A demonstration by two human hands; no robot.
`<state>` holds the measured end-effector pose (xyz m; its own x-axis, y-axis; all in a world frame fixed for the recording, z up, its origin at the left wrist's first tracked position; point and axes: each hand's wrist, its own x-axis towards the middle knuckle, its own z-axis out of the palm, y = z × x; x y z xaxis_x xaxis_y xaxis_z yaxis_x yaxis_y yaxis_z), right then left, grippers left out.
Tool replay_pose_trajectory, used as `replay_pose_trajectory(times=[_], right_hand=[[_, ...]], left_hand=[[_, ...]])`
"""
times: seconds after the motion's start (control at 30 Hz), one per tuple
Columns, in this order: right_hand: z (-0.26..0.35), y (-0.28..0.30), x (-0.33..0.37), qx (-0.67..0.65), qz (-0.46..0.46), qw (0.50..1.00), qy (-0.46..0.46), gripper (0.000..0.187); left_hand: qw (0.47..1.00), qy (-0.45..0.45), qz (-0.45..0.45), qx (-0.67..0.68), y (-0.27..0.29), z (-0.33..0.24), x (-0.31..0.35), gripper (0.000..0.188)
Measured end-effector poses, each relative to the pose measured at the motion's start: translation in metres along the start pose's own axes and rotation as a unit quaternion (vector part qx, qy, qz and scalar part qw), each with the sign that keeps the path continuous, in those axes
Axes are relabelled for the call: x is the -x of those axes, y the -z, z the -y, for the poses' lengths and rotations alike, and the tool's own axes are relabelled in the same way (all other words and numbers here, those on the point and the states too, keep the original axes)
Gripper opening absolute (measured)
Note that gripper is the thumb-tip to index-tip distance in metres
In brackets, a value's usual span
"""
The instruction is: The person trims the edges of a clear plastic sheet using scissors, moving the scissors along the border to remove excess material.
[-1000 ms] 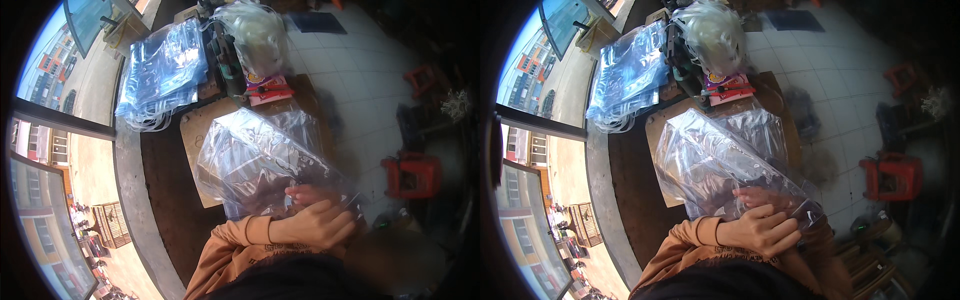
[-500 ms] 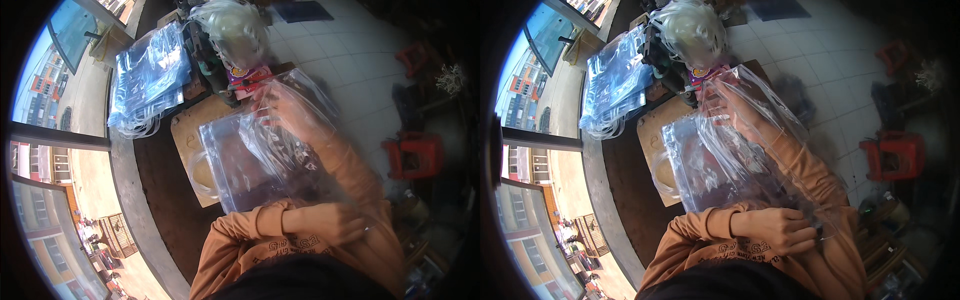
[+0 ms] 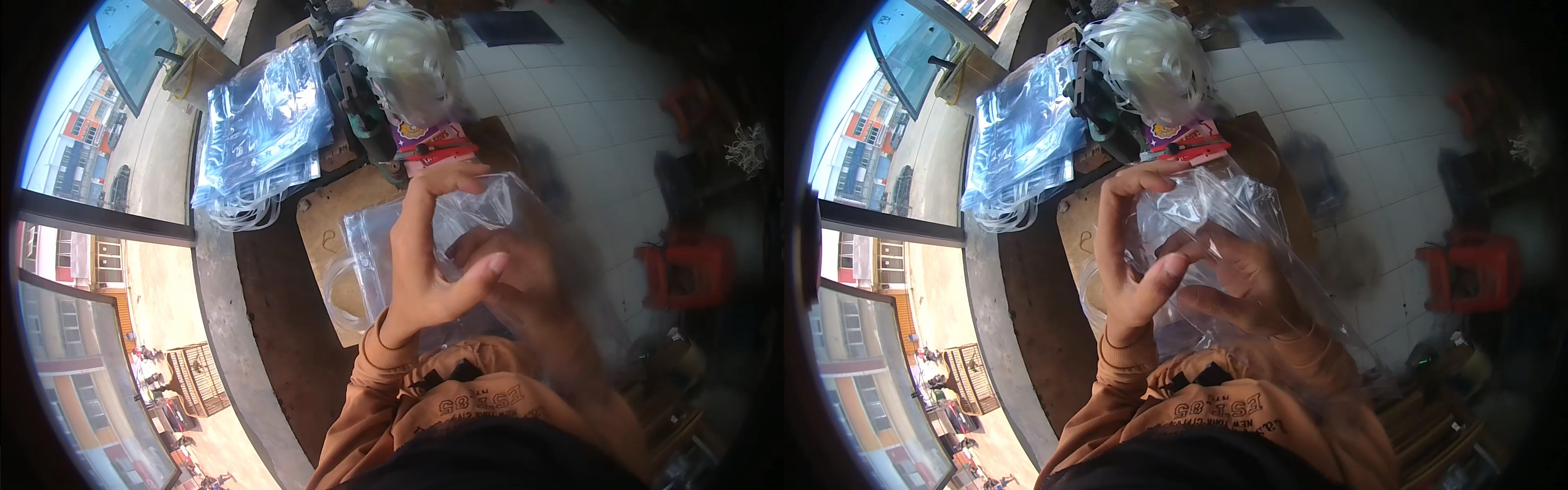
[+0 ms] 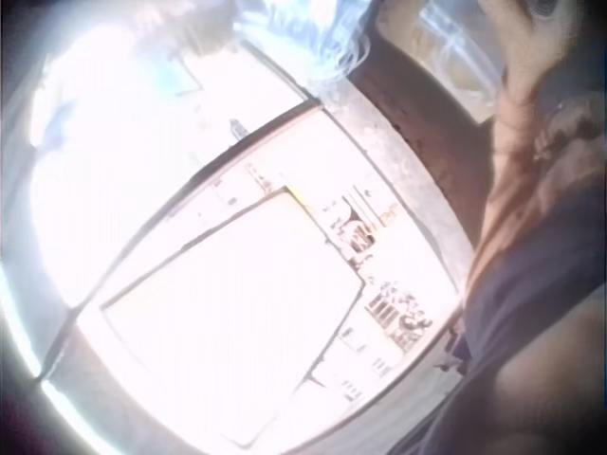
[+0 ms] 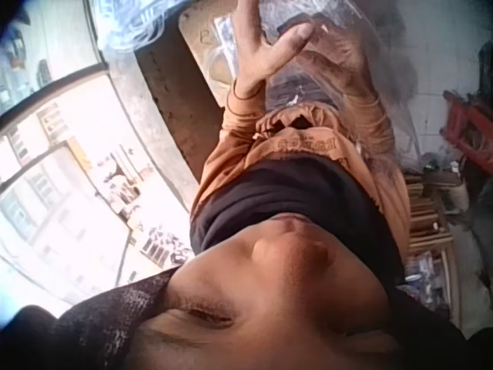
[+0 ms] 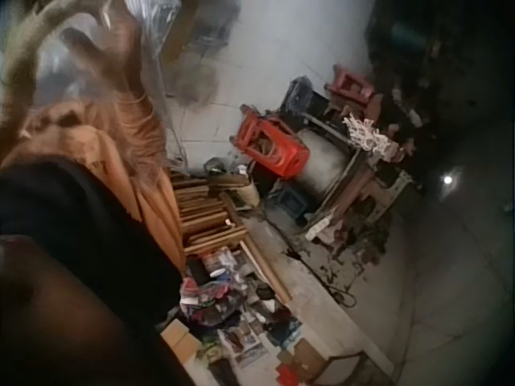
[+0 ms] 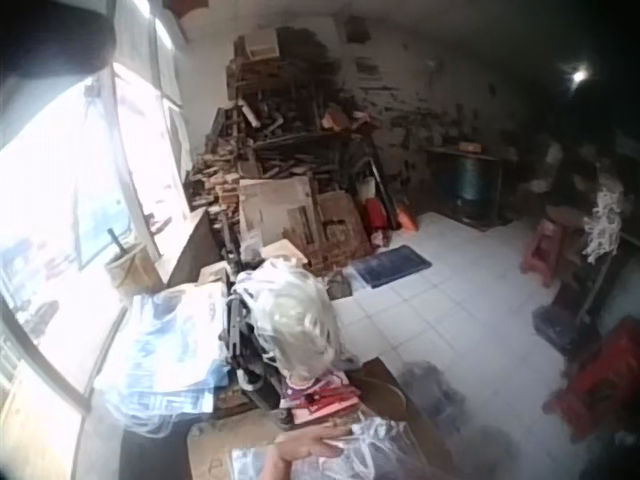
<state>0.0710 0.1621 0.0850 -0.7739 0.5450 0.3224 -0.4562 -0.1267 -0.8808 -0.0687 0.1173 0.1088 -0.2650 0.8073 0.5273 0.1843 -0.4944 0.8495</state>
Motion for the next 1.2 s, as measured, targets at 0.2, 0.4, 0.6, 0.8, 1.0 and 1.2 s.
replay_pose_trajectory(times=[0.2, 0.4, 0.6, 0.8, 1.0, 1.2], right_hand=[[-0.011, -0.006, 0.021, 0.028, 0.0, 0.996, 0.084, 0.035], [-0.017, -0.006, 0.023, -0.004, 0.0, 0.995, 0.097, 0.038], [-0.02, -0.002, 0.026, -0.066, -0.015, 0.993, 0.093, 0.042], [-0.023, 0.0, 0.028, -0.129, -0.022, 0.987, 0.092, 0.045], [-0.025, 0.0, 0.031, -0.21, -0.02, 0.973, 0.094, 0.049], [-0.03, 0.004, 0.034, -0.319, -0.014, 0.943, 0.094, 0.052]], left_hand=[[0.995, -0.087, 0.041, 0.01, -0.02, 0.004, 0.006, 0.047], [0.994, -0.086, 0.069, 0.005, -0.023, -0.003, 0.003, 0.037], [0.995, -0.063, 0.082, -0.009, -0.025, -0.005, -0.002, 0.037], [0.996, -0.063, 0.067, -0.005, -0.027, 0.0, -0.002, 0.037], [0.996, -0.065, 0.063, -0.014, -0.029, 0.002, -0.003, 0.043], [0.972, -0.065, 0.116, -0.192, -0.024, -0.008, -0.006, 0.058]])
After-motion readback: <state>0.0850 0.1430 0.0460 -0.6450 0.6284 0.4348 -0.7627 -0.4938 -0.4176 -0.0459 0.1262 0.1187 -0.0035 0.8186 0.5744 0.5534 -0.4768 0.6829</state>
